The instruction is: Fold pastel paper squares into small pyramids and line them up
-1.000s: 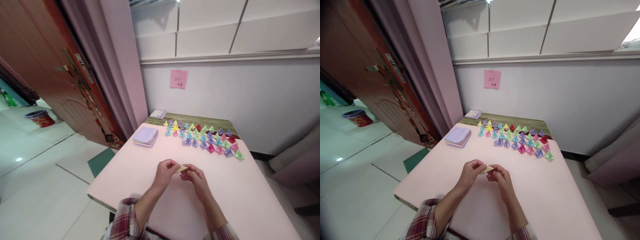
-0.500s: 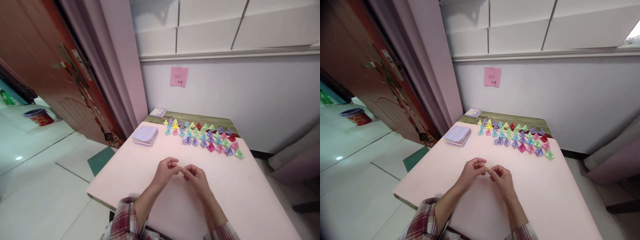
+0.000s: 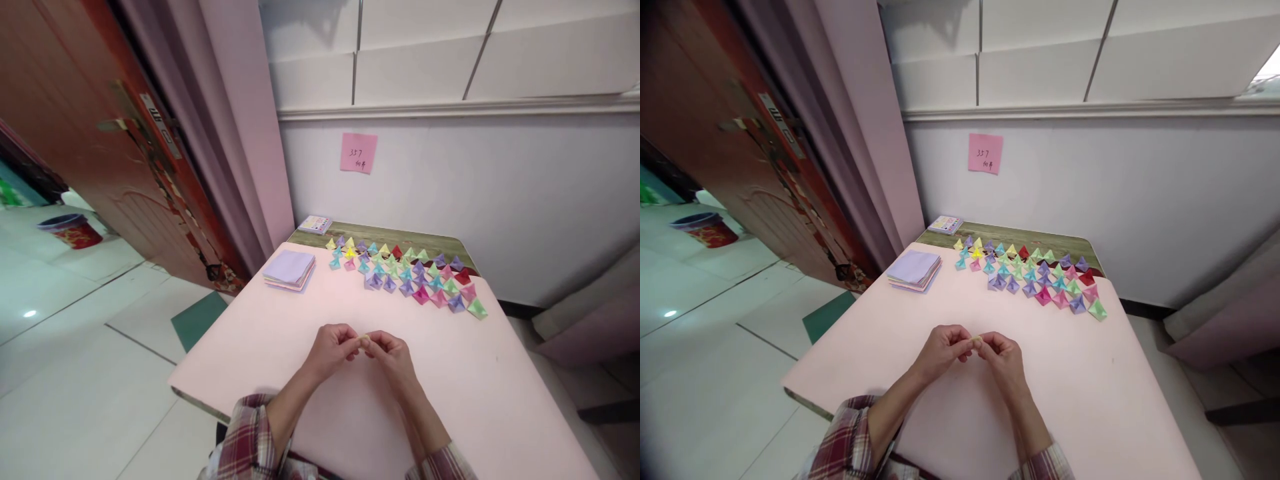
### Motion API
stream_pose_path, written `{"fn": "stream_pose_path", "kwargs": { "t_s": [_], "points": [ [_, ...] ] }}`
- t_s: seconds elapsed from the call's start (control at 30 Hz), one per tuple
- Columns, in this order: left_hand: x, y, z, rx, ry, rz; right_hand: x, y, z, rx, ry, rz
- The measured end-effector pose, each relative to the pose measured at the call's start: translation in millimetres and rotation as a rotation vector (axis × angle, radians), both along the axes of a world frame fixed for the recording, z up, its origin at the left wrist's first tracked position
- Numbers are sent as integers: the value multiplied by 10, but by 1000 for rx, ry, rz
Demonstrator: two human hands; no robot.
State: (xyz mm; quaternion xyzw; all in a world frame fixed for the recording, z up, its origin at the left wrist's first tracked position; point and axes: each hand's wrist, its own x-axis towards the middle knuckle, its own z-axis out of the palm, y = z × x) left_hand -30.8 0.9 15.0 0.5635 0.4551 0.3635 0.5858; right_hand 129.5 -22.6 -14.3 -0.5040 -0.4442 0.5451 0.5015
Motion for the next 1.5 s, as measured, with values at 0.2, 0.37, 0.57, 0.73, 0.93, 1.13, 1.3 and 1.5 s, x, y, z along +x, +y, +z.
{"fn": "stream_pose_path", "kwargs": {
  "t_s": [0.2,0.37,0.57,0.73,0.93,1.13,1.3,1.5],
  "points": [
    [76,0,-117,-92,-127,49,-34,8,-49,-2,81,-133],
    [48,38,-74,34,7,30,-50,19,-54,4,141,-59],
    [59,0,-28,42,35,4,2,32,-81,33,67,-104],
    [55,11,-2,174,136,35,16,9,-17,-47,74,-43],
    [96,-38,-50,119,116,79,8,17,-11,-74,162,-26],
    [137,-50,-48,90,150,-7,-20,34,-68,-47,238,-95],
    [128,-43,-2,145,225,-1,-4,43,-67,-24,204,-122],
    [140,-45,59,245,139,208,6,62,-93,-34,263,-242]
  ]
}}
